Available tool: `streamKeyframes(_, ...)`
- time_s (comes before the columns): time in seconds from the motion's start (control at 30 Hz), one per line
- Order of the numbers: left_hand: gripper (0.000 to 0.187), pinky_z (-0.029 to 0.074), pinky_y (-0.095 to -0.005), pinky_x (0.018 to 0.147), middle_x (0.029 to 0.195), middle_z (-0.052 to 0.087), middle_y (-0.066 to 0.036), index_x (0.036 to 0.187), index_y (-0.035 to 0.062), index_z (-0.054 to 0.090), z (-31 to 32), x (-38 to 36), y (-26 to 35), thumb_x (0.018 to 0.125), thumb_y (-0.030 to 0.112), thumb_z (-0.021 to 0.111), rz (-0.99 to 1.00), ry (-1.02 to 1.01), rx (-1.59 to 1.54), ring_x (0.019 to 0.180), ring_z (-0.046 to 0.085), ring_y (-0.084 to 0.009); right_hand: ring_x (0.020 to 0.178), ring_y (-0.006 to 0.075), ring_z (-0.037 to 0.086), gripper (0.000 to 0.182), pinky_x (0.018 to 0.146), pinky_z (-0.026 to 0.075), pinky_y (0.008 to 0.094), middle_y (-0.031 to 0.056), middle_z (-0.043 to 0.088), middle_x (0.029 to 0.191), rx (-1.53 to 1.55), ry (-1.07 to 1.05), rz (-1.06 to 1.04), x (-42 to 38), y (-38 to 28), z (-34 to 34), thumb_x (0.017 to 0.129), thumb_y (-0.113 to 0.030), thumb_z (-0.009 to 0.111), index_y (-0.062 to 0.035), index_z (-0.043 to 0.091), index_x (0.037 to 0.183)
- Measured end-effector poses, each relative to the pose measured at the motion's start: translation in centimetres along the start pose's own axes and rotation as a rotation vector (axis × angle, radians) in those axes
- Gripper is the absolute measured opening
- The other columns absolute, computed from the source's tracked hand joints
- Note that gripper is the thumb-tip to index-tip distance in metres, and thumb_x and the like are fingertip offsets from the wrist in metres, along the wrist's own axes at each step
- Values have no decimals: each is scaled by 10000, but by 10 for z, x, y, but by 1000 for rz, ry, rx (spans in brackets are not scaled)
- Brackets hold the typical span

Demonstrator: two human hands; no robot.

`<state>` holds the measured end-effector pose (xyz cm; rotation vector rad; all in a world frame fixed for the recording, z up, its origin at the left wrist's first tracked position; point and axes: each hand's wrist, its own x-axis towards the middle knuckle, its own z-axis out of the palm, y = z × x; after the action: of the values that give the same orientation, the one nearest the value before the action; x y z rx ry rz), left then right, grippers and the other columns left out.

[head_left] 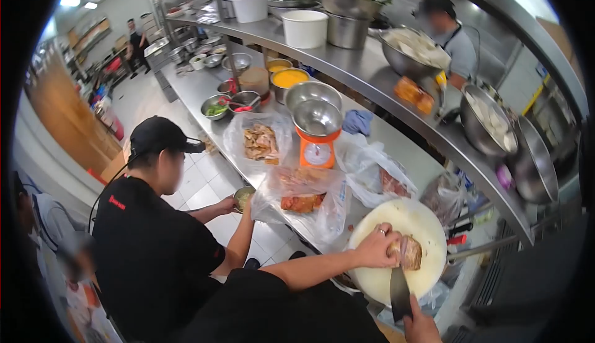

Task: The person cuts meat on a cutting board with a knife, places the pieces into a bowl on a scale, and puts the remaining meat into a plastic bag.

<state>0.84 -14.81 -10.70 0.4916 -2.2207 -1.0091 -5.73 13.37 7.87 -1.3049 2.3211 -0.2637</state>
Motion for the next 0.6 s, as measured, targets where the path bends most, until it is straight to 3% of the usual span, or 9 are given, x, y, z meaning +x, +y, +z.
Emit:
streamKeyframes(0.03,590,503,-528,1019,1256,521,-257,1276,98,625,-1,-1,2,739,272,797,-31,-35,-11,1161,562,-482,769,530,707,369,669,571,534,296,743,882,-12,4,-24,-16,0,-16,1068,-243,528,-67,646,1371)
streamKeyframes(0.17,570,503,-515,1010,1266,508,-253,1279,93,611,-8,-12,1,769,269,793,-81,-29,-13,1168,557,-476,1126,591,638,518,953,531,557,376,692,1157,127,-277,91,-46,15,-58,1073,-231,542,-130,507,1581)
streamKeyframes(0.27,569,504,-504,1008,1256,520,-249,1276,91,611,-13,-20,7,773,283,794,-111,0,-7,1183,556,-466,1185,527,654,521,962,525,561,365,673,1253,0,-293,299,-45,22,-59,1078,-232,554,-125,498,1586)
streamKeyframes(0.33,574,494,-508,1019,1258,528,-238,1273,86,611,-19,-26,14,766,284,794,-137,-5,39,1192,557,-455,1195,525,651,535,952,519,563,364,669,1269,14,-218,310,-41,7,-58,1084,-235,558,-158,478,1607)
streamKeyframes(0.4,579,484,-512,1031,1259,537,-228,1270,82,612,-32,-27,19,760,285,795,-155,-6,92,1202,558,-444,1118,538,678,529,907,529,576,349,707,1185,-9,65,294,-31,1,-49,1088,-239,556,-176,475,1607)
streamKeyframes(0.47,583,430,-536,1090,1329,554,-231,1272,77,609,-45,-21,22,754,266,798,208,55,298,1258,560,-415,1063,558,682,536,902,523,606,358,724,1083,15,164,268,-6,23,-24,1095,-241,530,-223,447,1623)
streamKeyframes(0.5,583,430,-536,1090,1329,554,-231,1272,77,609,-47,-12,20,754,266,798,218,48,297,1258,560,-415,1068,556,683,482,918,520,614,360,724,1080,-16,118,338,10,32,-13,1095,-247,512,-169,508,1571)
streamKeyframes(0.57,647,426,-558,1084,1305,592,-184,1267,60,622,-47,11,10,679,241,823,427,-410,263,1253,585,-356,1073,555,683,451,934,517,621,363,725,1076,-39,79,418,32,59,8,1096,-252,494,-115,570,1519)
streamKeyframes(0.6,647,426,-558,1084,1305,592,-184,1267,60,622,-44,20,7,679,241,823,441,-416,264,1253,585,-356,1064,554,686,413,935,521,624,368,722,1066,-129,21,375,38,77,20,1094,-265,482,-51,630,1414)
